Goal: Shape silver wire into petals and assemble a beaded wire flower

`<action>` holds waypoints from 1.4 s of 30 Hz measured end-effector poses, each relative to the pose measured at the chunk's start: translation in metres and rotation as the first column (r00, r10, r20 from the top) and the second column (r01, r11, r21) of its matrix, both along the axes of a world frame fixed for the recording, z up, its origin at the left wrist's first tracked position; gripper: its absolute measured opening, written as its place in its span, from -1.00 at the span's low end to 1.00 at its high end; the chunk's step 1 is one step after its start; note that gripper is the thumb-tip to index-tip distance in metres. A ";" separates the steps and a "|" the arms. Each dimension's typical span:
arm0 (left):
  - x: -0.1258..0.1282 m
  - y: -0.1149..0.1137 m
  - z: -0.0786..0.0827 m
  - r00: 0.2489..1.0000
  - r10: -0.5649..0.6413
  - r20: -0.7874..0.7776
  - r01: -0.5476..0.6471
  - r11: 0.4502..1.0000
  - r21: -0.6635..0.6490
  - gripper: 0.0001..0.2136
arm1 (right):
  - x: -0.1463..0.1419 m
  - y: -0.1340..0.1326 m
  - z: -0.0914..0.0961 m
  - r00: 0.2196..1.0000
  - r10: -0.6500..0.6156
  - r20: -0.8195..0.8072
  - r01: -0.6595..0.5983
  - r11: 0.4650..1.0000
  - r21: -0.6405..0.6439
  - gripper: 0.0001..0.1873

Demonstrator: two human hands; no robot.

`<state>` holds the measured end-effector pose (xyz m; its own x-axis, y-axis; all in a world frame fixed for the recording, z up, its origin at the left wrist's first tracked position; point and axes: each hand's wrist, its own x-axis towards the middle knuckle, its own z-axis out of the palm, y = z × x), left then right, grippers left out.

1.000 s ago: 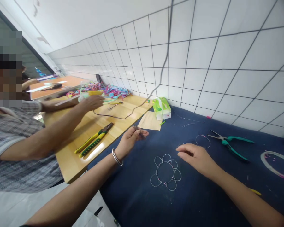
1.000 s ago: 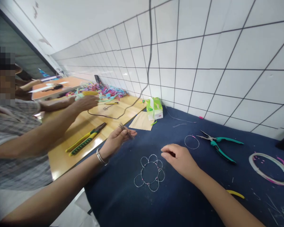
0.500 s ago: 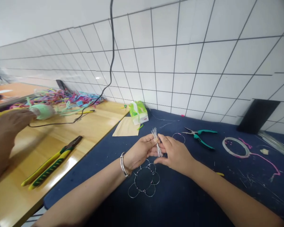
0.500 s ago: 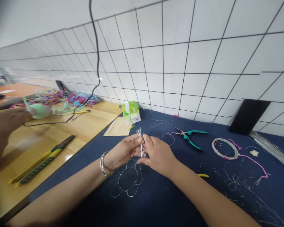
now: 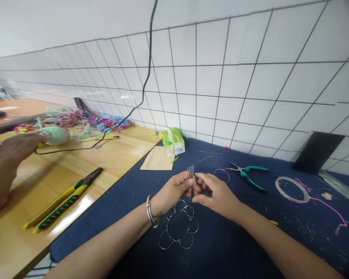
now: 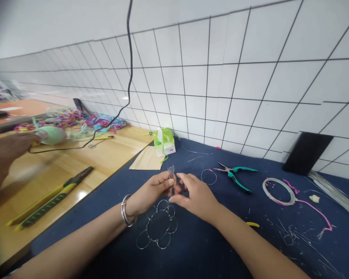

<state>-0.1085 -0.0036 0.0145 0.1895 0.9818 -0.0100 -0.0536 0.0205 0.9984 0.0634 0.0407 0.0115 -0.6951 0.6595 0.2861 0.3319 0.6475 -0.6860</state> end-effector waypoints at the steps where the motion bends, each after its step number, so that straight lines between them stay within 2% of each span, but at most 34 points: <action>1: 0.000 -0.001 0.001 0.998 -0.011 -0.059 0.014 0.999 0.043 -0.84 | 0.000 0.000 0.001 0.999 -0.016 -0.046 0.014 0.998 -0.057 -0.47; 4: 0.002 -0.004 0.004 0.963 -0.060 -0.262 0.104 0.982 0.158 -0.79 | -0.001 -0.002 0.006 0.987 -0.068 -0.148 0.036 0.977 -0.209 -0.70; 7: 0.004 -0.007 0.005 0.903 -0.080 -0.423 0.180 0.963 0.201 -0.74 | -0.001 -0.004 0.010 0.977 -0.061 -0.205 -0.002 0.956 -0.293 -0.82; 13: 0.006 -0.011 0.004 0.839 -0.086 -0.538 0.225 0.954 0.199 -0.75 | 0.000 -0.007 0.014 0.962 -0.125 -0.244 0.025 0.926 -0.377 -0.89; 17: 0.009 -0.013 0.005 0.869 -0.099 -0.485 0.209 0.962 0.178 -0.75 | 0.001 -0.007 0.016 0.960 -0.145 -0.240 0.058 0.941 -0.334 -0.90; 21: 0.015 -0.014 0.004 0.945 -0.102 -0.311 0.145 0.982 0.119 -0.75 | 0.001 -0.006 0.017 0.949 -0.171 -0.264 0.075 0.939 -0.335 -0.91; 25: 0.022 -0.015 -0.002 0.990 -0.040 -0.132 0.047 0.998 0.050 -0.77 | 0.000 -0.007 0.017 0.931 -0.185 -0.315 0.055 0.924 -0.379 -0.91; 29: 0.027 -0.018 -0.006 0.999 0.028 -0.041 -0.027 1.000 0.013 -0.78 | -0.002 -0.008 0.017 0.916 -0.236 -0.325 0.085 0.905 -0.418 -0.91; 36: 0.031 -0.021 -0.007 0.996 0.084 -0.038 -0.085 0.996 -0.003 -0.72 | -0.003 -0.008 0.012 0.913 -0.243 -0.327 0.110 0.920 -0.376 -0.89; 42: 0.026 -0.018 -0.008 0.970 0.153 -0.187 -0.143 0.987 0.069 -0.74 | -0.004 -0.005 0.007 0.915 -0.199 -0.350 0.016 0.887 -0.462 -0.89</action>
